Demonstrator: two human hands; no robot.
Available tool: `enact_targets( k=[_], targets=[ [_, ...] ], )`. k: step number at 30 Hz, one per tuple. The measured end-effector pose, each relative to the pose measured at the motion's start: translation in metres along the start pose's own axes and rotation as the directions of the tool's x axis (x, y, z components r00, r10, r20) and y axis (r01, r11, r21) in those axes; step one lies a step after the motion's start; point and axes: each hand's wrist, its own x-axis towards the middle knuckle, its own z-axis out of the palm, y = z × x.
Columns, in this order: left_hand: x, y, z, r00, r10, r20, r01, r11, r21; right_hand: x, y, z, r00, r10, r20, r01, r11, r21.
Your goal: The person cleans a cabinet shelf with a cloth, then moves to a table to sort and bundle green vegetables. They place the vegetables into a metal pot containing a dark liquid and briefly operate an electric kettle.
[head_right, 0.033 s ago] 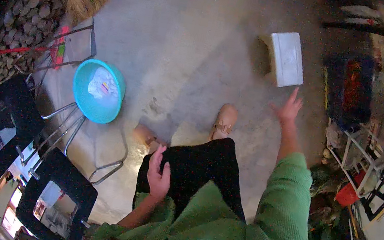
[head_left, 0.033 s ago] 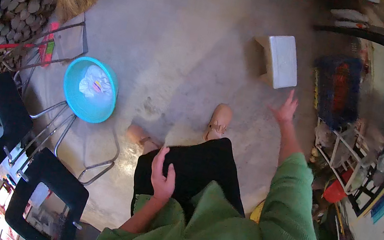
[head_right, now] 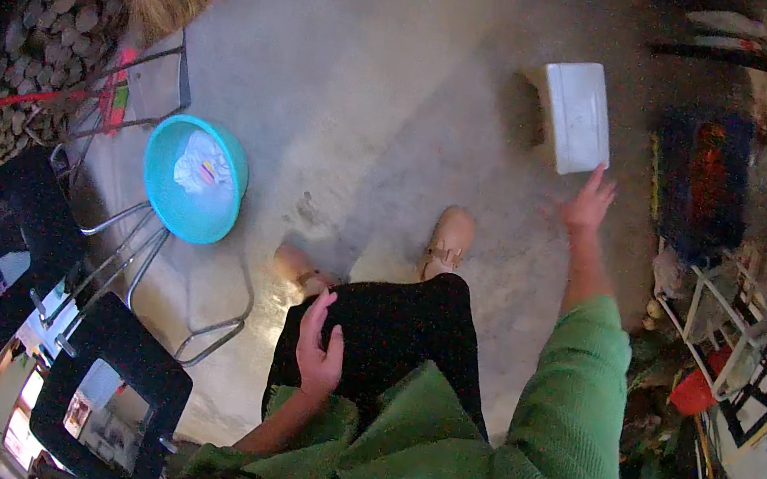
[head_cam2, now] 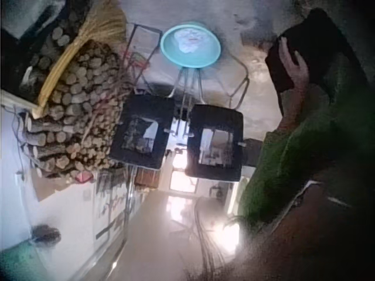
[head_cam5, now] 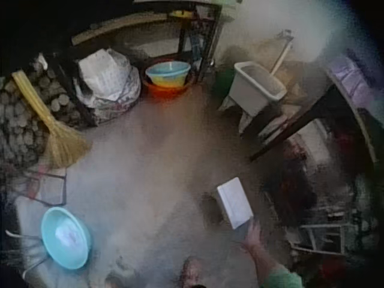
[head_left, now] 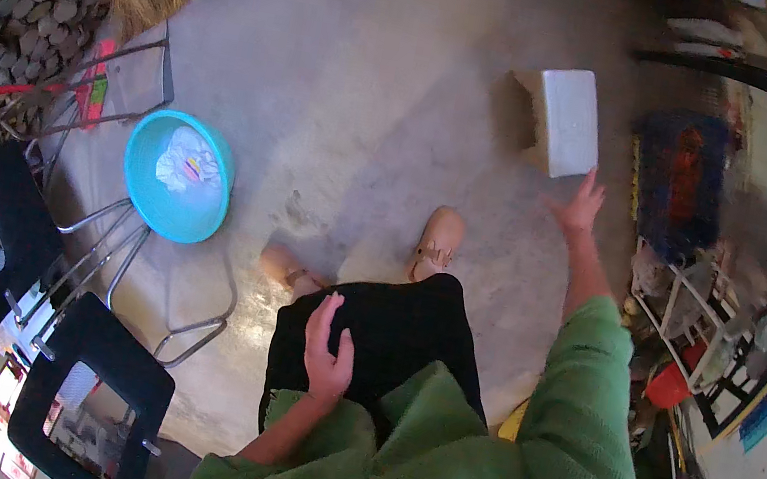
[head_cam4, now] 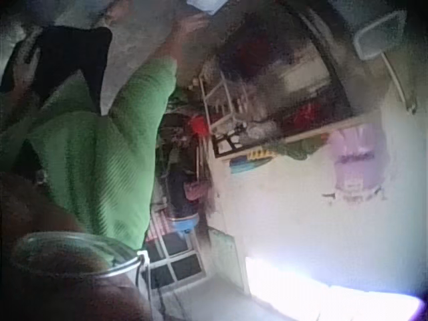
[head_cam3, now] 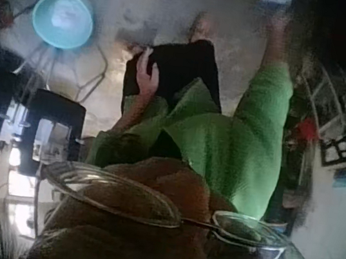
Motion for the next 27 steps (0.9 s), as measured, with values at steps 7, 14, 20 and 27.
enact_targets(
  k=[7,14,20,27],
  targets=[
    [0.028,-0.054,0.049,0.998,-0.061,-0.004,0.061,0.997,0.038,0.151,0.019,0.014,0.967,-0.195,0.162,0.191,0.981,0.037],
    [0.044,-0.079,0.055,0.97,-0.222,-0.103,0.186,0.942,-0.279,0.128,0.005,0.042,0.993,-0.091,-0.077,0.063,0.949,-0.31],
    [0.048,-0.094,0.037,0.947,-0.287,-0.145,0.223,0.911,-0.348,0.077,-0.149,0.054,0.997,-0.037,-0.07,0.033,0.998,-0.057],
    [0.059,-0.096,0.01,0.885,-0.44,-0.155,0.284,0.772,-0.568,0.0,-0.521,0.117,0.605,-0.784,-0.14,0.786,0.616,-0.048]
  ],
)
